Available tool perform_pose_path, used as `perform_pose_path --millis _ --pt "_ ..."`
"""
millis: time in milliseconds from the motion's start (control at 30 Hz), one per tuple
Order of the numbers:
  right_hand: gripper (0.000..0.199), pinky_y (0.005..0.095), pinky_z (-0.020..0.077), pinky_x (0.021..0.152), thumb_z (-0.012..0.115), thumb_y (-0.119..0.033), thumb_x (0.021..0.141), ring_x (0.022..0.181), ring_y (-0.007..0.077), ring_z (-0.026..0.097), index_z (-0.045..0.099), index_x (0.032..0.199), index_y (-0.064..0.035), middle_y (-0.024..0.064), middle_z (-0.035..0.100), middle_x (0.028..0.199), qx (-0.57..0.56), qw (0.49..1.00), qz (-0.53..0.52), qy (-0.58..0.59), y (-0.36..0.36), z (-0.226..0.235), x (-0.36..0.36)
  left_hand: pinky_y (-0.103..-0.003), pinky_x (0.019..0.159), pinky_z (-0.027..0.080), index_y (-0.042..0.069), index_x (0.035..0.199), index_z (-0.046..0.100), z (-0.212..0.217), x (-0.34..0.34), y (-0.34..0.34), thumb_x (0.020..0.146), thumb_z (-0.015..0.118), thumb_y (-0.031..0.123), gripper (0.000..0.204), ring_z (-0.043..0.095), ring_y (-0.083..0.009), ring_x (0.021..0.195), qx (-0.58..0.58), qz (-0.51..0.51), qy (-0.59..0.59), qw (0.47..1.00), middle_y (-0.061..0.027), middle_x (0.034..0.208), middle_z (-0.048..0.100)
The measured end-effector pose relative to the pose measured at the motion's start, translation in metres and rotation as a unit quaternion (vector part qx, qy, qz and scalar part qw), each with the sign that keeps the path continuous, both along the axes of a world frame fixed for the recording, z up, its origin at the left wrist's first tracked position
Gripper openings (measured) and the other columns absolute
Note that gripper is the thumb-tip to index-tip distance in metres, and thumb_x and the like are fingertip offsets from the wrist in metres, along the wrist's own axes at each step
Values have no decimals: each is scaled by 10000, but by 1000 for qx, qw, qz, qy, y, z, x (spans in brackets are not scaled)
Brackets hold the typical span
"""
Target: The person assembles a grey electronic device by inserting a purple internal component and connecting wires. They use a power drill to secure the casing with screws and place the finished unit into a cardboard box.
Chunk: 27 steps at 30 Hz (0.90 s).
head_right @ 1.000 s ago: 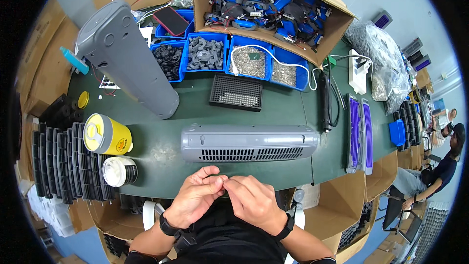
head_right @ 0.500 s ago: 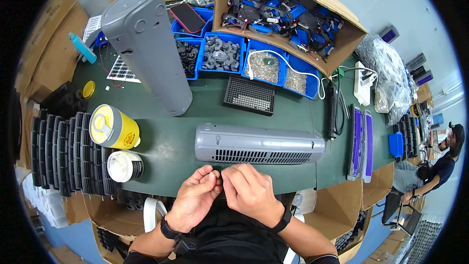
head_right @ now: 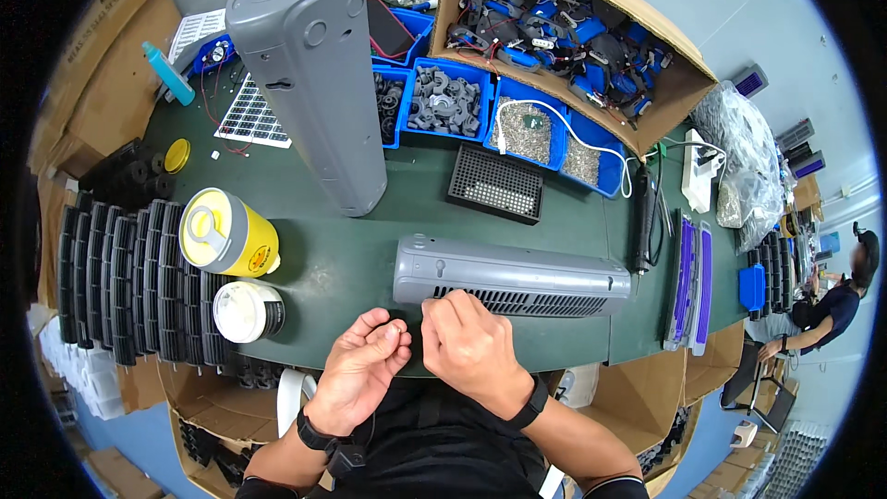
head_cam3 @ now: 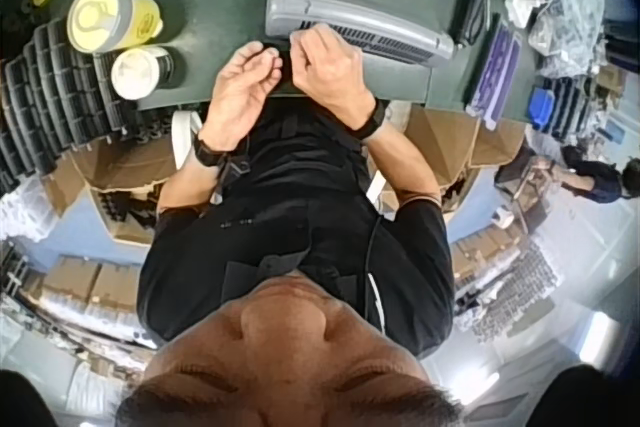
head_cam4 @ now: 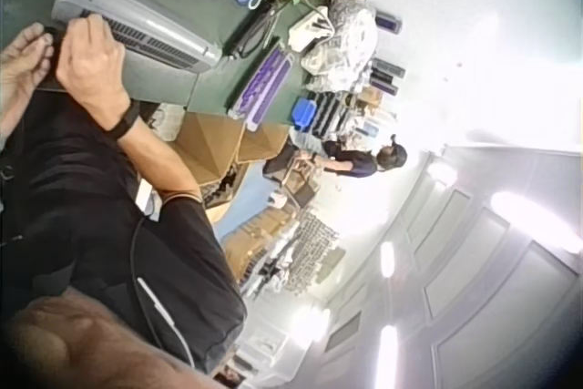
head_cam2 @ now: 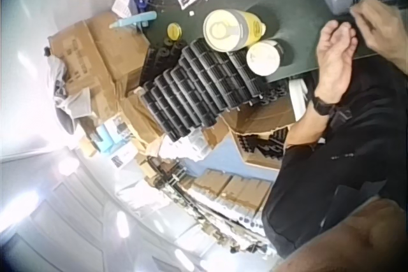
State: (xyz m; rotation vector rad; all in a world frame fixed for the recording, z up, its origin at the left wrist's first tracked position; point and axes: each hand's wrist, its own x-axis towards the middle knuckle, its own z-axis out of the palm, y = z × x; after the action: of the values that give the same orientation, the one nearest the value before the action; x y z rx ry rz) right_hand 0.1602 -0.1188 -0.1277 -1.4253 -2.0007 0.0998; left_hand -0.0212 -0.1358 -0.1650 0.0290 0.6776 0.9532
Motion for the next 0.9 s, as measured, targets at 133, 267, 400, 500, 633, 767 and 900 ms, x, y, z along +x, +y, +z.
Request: perform_pose_path --millis 133,267,400,500,633,767,900 --pt "156 339 573 566 786 14 825 709 251 720 723 963 -24 87 694 871 -101 984 16 146 -11 14 2 -329 930 594 87 1235 611 8 -3 4 1012 715 28 254 723 -186 1019 9 -30 -2 999 -110 1141 760" --pt "261 326 593 612 778 54 839 757 247 731 760 1084 -35 85 710 919 -81 973 129 174 -14 22 12 -327 932 578 84 1242 603 12 -2 6 1013 716 32 260 711 -169 1008 27 -81 -9 996 -104 1130 766" --pt "249 306 545 557 796 36 795 724 204 699 767 1029 -41 58 718 924 -28 988 131 81 -18 25 28 -334 951 544 83 1253 592 12 11 7 1014 725 46 276 694 -156 1023 34 -115 8 993 -97 1134 770" --pt "245 293 517 529 793 21 765 700 189 688 758 1002 -33 50 715 918 12 992 125 8 -24 32 43 -366 1004 519 88 1258 602 23 23 5 1001 735 54 292 689 -176 1021 18 -128 25 991 -84 1118 760" --pt "283 309 568 603 797 37 727 749 212 686 728 997 -11 62 697 924 47 991 120 25 -30 38 65 -369 960 552 94 1236 615 45 42 10 986 751 45 289 707 -181 1001 24 -148 61 987 -103 1117 769" --pt "241 347 573 629 802 74 730 752 241 712 733 939 -26 92 738 876 55 991 69 96 -20 67 116 -342 843 611 61 1168 638 71 62 38 972 747 -7 235 753 -214 985 174 -163 122 963 -145 1093 780" --pt "95 409 567 668 747 32 855 765 341 706 710 927 -18 136 719 865 -55 997 19 58 1 85 190 -334 830 629 18 1164 638 102 82 79 937 763 -57 270 758 -200 945 260 -225 219 913 -153 1068 770"
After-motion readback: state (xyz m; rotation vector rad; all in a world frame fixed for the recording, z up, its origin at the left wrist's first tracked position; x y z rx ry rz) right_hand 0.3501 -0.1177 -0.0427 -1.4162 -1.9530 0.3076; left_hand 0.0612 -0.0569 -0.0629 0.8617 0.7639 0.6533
